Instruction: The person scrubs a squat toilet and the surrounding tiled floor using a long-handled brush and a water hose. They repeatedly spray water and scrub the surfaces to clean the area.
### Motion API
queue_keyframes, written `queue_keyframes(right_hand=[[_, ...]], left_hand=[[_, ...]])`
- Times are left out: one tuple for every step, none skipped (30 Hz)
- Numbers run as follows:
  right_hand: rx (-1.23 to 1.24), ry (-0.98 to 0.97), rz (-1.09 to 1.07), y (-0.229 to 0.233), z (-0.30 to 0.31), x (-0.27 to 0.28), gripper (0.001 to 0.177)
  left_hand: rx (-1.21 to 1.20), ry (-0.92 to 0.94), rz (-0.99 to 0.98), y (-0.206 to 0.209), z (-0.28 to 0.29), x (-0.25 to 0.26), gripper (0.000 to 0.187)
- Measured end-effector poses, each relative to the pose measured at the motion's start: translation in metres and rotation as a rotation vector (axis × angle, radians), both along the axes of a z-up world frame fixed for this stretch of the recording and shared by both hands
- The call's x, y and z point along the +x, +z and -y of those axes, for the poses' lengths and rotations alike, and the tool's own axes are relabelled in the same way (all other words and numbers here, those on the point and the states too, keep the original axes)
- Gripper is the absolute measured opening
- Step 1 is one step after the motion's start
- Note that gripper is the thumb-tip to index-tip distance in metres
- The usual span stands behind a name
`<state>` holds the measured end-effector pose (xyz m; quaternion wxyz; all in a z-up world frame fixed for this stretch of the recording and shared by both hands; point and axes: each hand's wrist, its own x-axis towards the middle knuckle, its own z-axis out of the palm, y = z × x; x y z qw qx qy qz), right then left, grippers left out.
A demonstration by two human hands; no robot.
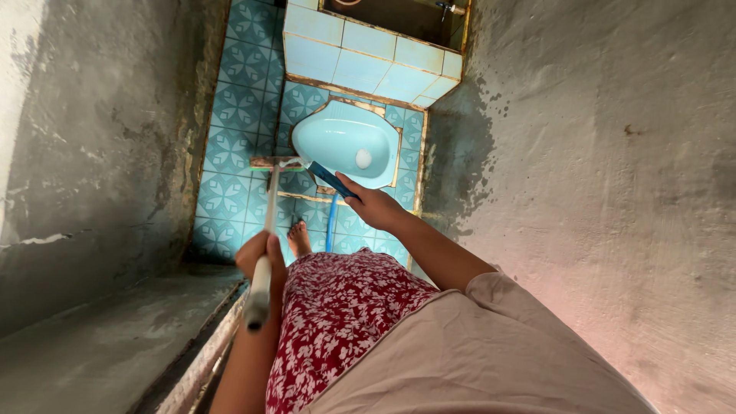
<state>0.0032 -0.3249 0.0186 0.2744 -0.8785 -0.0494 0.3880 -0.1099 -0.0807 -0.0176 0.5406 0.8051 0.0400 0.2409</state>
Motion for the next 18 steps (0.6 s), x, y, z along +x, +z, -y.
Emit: queue_keyframes(right_hand=[[0.006,0.017,0.012,-0.003,0.002,-0.002,0.063],[0.012,0.035,0.023,-0.006,0.004,-0.005,0.062],[0.002,0.055,0.015,-0.010,0.005,-0.006,0.063],[-0.008,0.076,0.006,-0.014,0.005,-0.007,0.063],[-0.016,0.097,-0.009,-0.018,0.005,-0.011,0.063],[0.004,0.119,0.006,-0.023,0.005,-0.015,0.063],[0.025,0.139,0.024,-0.028,0.004,-0.018,0.064],[0.047,0.160,0.041,-0.031,0.003,-0.021,0.064],[0.020,0.179,0.030,-0.034,0.001,-0.023,0.064],[-0.006,0.198,0.019,-0.037,-0.001,-0.026,0.063],[-0.032,0.213,0.010,-0.038,-0.002,-0.028,0.063],[-0.019,0.233,0.016,-0.039,-0.004,-0.031,0.062],[-0.009,0.255,0.022,-0.040,-0.004,-0.033,0.062],[0.002,0.276,0.028,-0.040,-0.005,-0.034,0.062],[0.008,0.290,0.031,-0.040,-0.006,-0.036,0.062],[0.014,0.303,0.034,-0.039,-0.006,-0.037,0.062],[0.021,0.318,0.037,-0.038,-0.007,-0.039,0.062],[0.008,0.331,0.019,-0.037,-0.008,-0.040,0.062]], left_hand=[[-0.007,-0.014,0.010,0.001,-0.002,-0.013,0.042],[-0.013,-0.027,0.021,0.002,-0.006,-0.024,0.043],[-0.019,-0.036,0.033,0.002,-0.009,-0.031,0.043],[-0.031,-0.005,0.053,0.000,-0.011,-0.036,0.043],[-0.041,0.027,0.065,-0.001,-0.013,-0.043,0.042],[-0.050,0.058,0.078,-0.001,-0.014,-0.050,0.042],[-0.070,0.077,0.093,-0.001,-0.016,-0.056,0.042],[-0.089,0.096,0.108,0.000,-0.016,-0.063,0.043],[-0.107,0.110,0.130,0.001,-0.015,-0.067,0.044],[-0.092,0.113,0.128,0.004,-0.013,-0.073,0.043],[-0.077,0.112,0.126,0.008,-0.011,-0.079,0.042],[-0.062,0.111,0.125,0.011,-0.009,-0.085,0.041],[-0.058,0.115,0.130,0.013,-0.006,-0.089,0.041],[-0.055,0.120,0.135,0.015,-0.004,-0.093,0.042],[-0.051,0.126,0.137,0.015,-0.003,-0.097,0.042],[-0.071,0.143,0.126,0.013,-0.002,-0.101,0.043],[-0.090,0.161,0.115,0.010,-0.003,-0.105,0.044],[-0.110,0.179,0.104,0.006,-0.004,-0.109,0.045]])
